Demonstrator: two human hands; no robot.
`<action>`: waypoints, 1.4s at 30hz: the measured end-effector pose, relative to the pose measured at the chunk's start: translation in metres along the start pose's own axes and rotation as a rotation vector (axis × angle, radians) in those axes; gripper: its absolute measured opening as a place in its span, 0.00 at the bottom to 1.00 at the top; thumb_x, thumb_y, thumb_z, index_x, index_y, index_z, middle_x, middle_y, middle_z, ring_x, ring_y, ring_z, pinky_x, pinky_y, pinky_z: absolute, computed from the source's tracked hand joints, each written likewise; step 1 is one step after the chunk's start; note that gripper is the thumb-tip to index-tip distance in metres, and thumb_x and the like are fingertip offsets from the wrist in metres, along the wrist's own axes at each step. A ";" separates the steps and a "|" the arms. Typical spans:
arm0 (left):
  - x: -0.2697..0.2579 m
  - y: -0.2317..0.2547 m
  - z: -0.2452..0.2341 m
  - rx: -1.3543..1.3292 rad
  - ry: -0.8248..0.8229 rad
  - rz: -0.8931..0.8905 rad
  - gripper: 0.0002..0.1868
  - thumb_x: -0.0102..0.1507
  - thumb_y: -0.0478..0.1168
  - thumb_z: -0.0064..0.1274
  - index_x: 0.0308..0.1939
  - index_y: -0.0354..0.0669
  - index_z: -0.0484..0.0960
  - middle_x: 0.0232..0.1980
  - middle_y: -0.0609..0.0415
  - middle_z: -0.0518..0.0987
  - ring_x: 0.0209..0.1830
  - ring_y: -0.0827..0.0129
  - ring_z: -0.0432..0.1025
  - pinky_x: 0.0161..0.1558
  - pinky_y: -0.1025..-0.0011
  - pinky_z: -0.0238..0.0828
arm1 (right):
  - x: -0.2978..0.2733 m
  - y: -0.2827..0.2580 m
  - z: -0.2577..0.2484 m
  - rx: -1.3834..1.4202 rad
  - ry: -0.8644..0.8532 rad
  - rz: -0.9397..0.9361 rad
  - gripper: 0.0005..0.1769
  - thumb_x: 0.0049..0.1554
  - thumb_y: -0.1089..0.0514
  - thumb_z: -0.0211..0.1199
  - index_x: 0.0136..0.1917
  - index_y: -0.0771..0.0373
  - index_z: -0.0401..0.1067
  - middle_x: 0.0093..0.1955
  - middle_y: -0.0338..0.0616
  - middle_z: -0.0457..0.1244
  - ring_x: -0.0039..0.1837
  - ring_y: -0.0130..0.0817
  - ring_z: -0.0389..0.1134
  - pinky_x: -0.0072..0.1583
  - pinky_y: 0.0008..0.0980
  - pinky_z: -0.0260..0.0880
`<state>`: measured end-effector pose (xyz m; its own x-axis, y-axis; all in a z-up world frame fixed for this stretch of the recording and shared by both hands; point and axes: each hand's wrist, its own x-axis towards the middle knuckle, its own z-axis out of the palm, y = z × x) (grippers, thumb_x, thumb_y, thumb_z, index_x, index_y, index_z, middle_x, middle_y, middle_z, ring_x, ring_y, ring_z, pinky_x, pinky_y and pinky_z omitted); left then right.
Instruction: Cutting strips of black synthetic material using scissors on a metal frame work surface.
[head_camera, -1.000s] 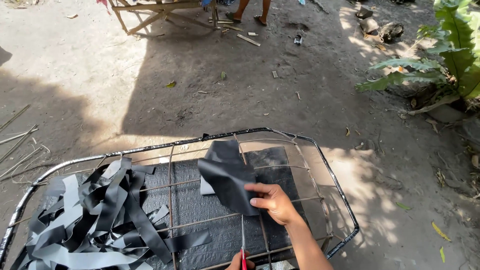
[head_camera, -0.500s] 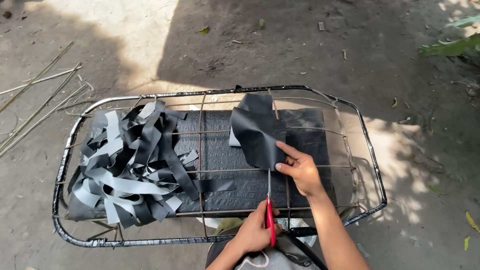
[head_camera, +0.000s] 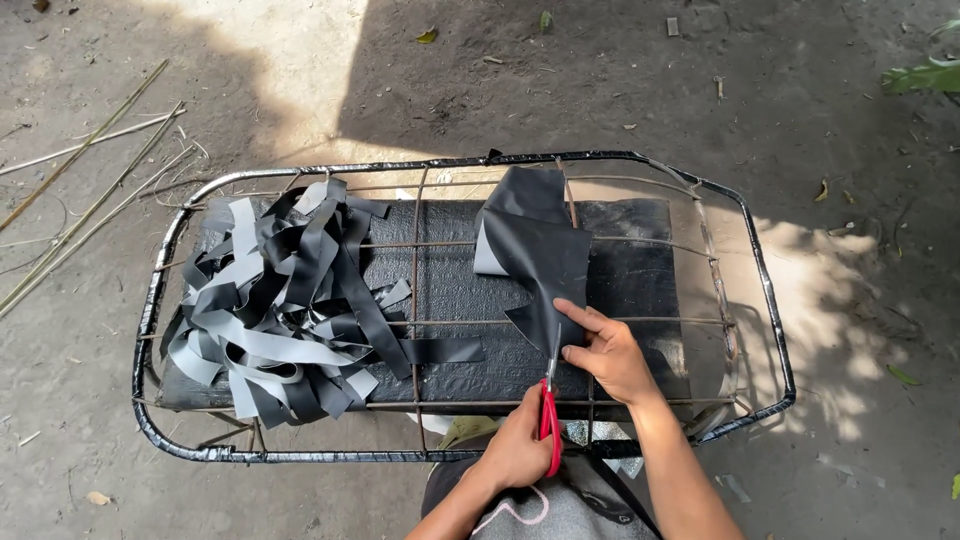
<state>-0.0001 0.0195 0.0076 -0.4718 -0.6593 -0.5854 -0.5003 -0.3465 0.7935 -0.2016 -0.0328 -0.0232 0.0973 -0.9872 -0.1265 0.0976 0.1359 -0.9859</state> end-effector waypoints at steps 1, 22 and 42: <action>-0.002 0.002 -0.002 0.002 -0.001 -0.002 0.33 0.64 0.44 0.46 0.75 0.51 0.61 0.45 0.55 0.77 0.43 0.64 0.70 0.50 0.65 0.66 | -0.001 0.002 0.001 0.002 0.001 0.000 0.37 0.53 0.76 0.66 0.75 0.62 0.68 0.71 0.51 0.63 0.71 0.38 0.67 0.71 0.31 0.70; 0.003 -0.010 -0.008 0.183 -0.047 0.034 0.14 0.65 0.36 0.44 0.55 0.48 0.67 0.37 0.48 0.77 0.36 0.51 0.72 0.41 0.55 0.65 | -0.007 -0.008 0.010 -0.049 0.066 0.045 0.55 0.49 0.74 0.68 0.84 0.49 0.51 0.84 0.43 0.53 0.56 0.26 0.67 0.59 0.26 0.76; -0.006 -0.002 0.011 -0.199 0.006 -0.113 0.35 0.56 0.24 0.47 0.68 0.48 0.74 0.63 0.45 0.84 0.47 0.66 0.81 0.23 0.74 0.73 | -0.046 -0.010 -0.005 -0.221 -0.130 0.265 0.57 0.52 0.68 0.70 0.85 0.47 0.43 0.90 0.44 0.37 0.47 0.29 0.69 0.49 0.26 0.78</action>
<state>-0.0040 0.0316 0.0078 -0.4158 -0.6128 -0.6719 -0.3965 -0.5428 0.7404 -0.2117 0.0113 -0.0075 0.2169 -0.8994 -0.3794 -0.1623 0.3501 -0.9226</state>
